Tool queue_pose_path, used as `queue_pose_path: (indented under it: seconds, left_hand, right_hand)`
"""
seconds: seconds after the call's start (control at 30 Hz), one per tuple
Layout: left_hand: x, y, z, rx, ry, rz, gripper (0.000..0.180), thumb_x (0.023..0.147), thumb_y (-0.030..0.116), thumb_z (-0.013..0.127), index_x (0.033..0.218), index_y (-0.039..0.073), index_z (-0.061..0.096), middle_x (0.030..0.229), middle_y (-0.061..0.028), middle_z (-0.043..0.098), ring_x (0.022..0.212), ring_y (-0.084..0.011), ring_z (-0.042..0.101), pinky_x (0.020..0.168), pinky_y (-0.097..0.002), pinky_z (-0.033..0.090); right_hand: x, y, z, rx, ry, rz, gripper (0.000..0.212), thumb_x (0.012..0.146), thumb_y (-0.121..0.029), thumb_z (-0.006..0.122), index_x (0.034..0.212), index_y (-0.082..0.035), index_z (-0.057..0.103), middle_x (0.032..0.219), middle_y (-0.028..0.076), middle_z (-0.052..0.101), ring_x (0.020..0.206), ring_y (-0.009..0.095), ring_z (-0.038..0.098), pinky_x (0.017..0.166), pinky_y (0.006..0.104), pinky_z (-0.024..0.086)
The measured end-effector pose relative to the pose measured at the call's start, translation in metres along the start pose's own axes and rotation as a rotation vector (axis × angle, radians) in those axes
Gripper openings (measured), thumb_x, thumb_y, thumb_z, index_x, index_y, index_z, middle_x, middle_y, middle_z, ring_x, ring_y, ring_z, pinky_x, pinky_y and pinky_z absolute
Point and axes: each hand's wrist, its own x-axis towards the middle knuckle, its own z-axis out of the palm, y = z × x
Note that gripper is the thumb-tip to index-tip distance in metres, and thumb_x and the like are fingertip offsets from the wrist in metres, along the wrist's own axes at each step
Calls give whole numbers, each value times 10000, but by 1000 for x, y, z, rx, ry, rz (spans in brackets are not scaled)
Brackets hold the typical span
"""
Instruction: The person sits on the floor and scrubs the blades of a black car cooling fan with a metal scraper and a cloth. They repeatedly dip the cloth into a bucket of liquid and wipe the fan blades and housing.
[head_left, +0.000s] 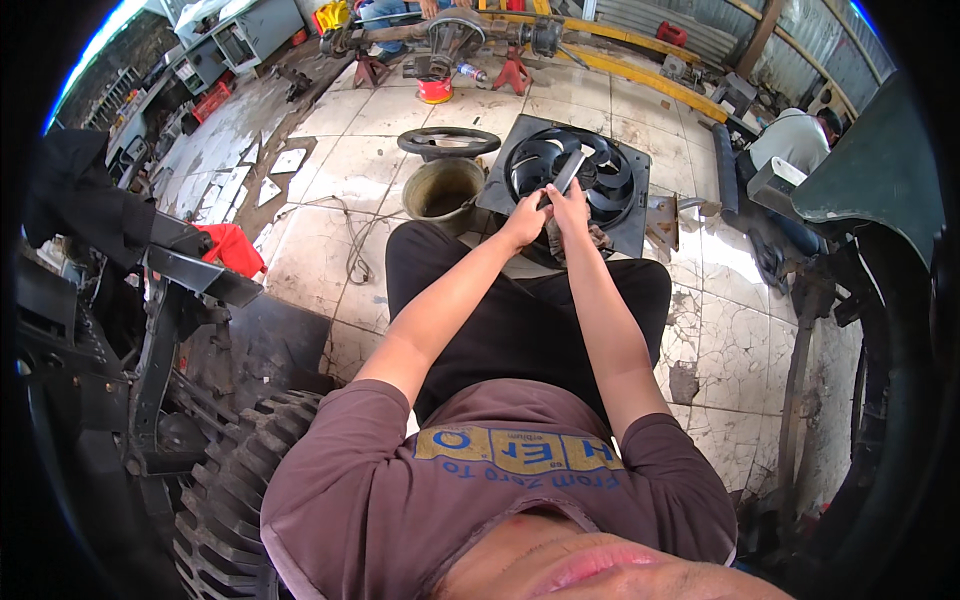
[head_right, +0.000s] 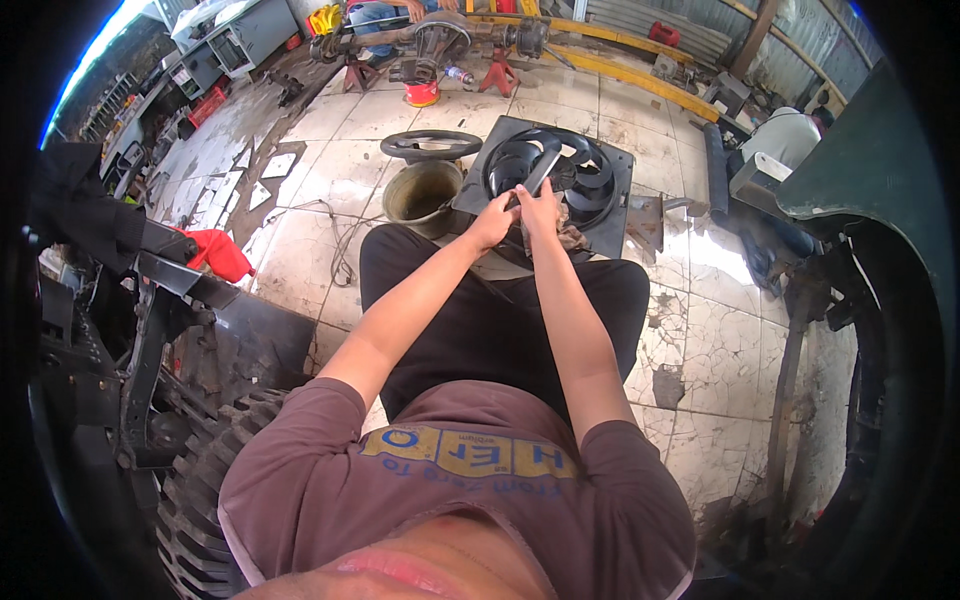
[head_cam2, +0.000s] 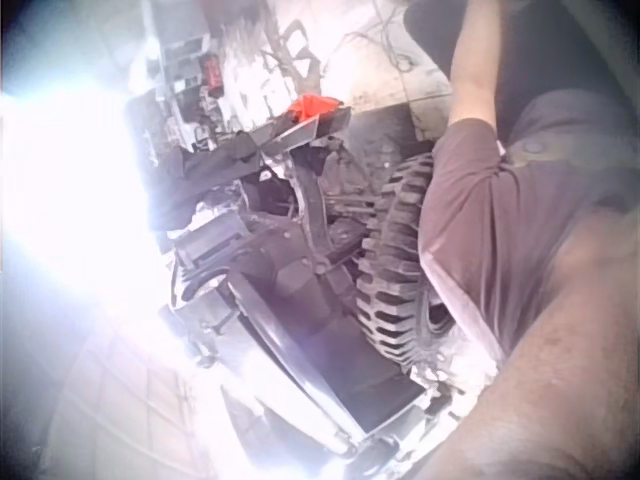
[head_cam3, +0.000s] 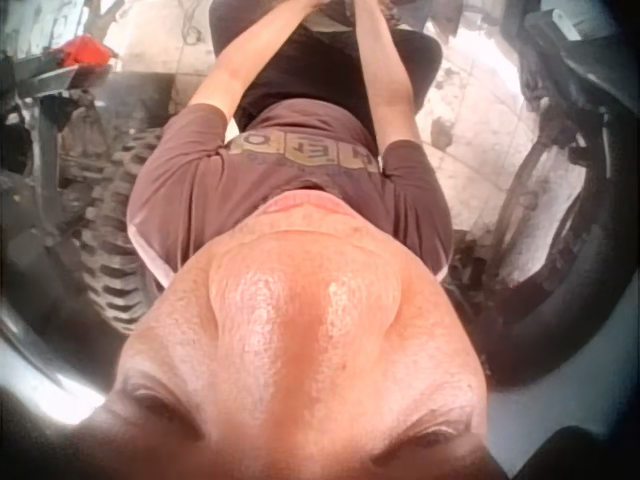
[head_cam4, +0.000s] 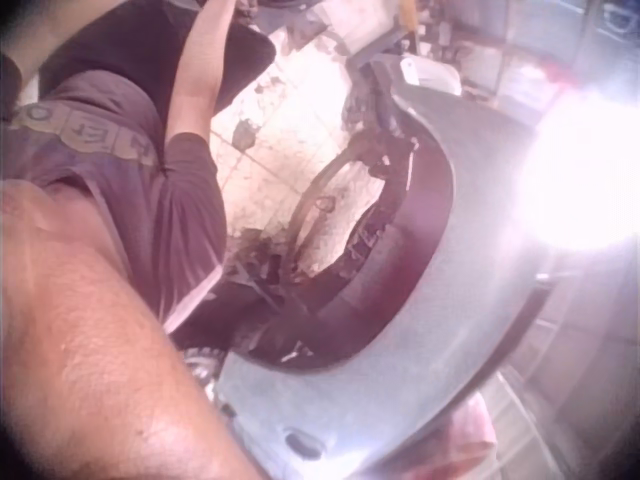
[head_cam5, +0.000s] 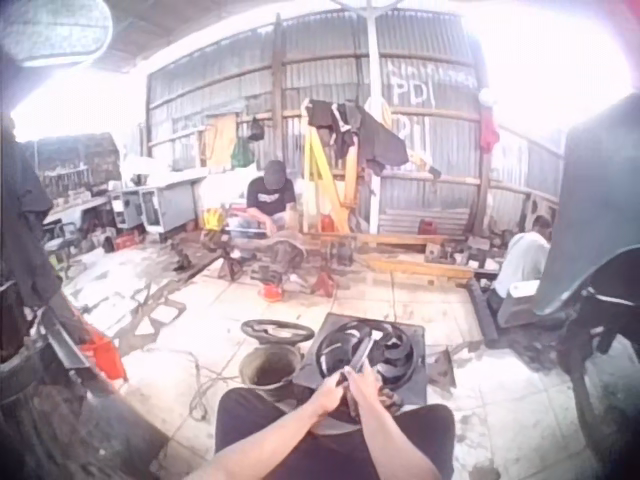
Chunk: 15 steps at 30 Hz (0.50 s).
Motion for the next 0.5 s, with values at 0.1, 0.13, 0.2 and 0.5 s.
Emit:
queue_pose_path:
  seconds: [0.1,0.13,0.2,0.5]
  left_hand:
    - [-8,7,-2,89,170,1,665,1086,295,641,1637,12,402,1631,-281,435,1516,-385,440,1234,-439,365]
    - [-9,6,-4,77,232,37,642,1068,267,663,1615,23,432,1566,-290,485,1460,-405,490,1200,-449,400]
    - [-13,13,-5,-16,297,9,626,1047,232,686,1594,26,459,1486,-297,536,1388,-428,545,1155,-463,444]
    - [11,-21,13,-341,430,-101,506,1017,161,706,1461,-47,583,1282,-208,718,1143,-289,689,997,-393,518]
  right_hand:
    - [-12,-16,-1,297,-168,-66,499,1025,-114,732,1490,6,596,1106,49,734,992,128,643,873,308,510]
    - [-16,-23,2,313,-173,-54,438,1041,-106,710,1456,12,637,1151,55,747,1028,133,652,913,295,506]
    - [-23,-31,2,346,-215,-48,408,1043,-138,713,1420,11,673,1222,69,755,1086,141,662,976,281,494]
    - [20,19,-39,-268,-138,44,526,897,-375,845,1363,-153,748,1317,152,744,1257,308,665,1081,404,506]
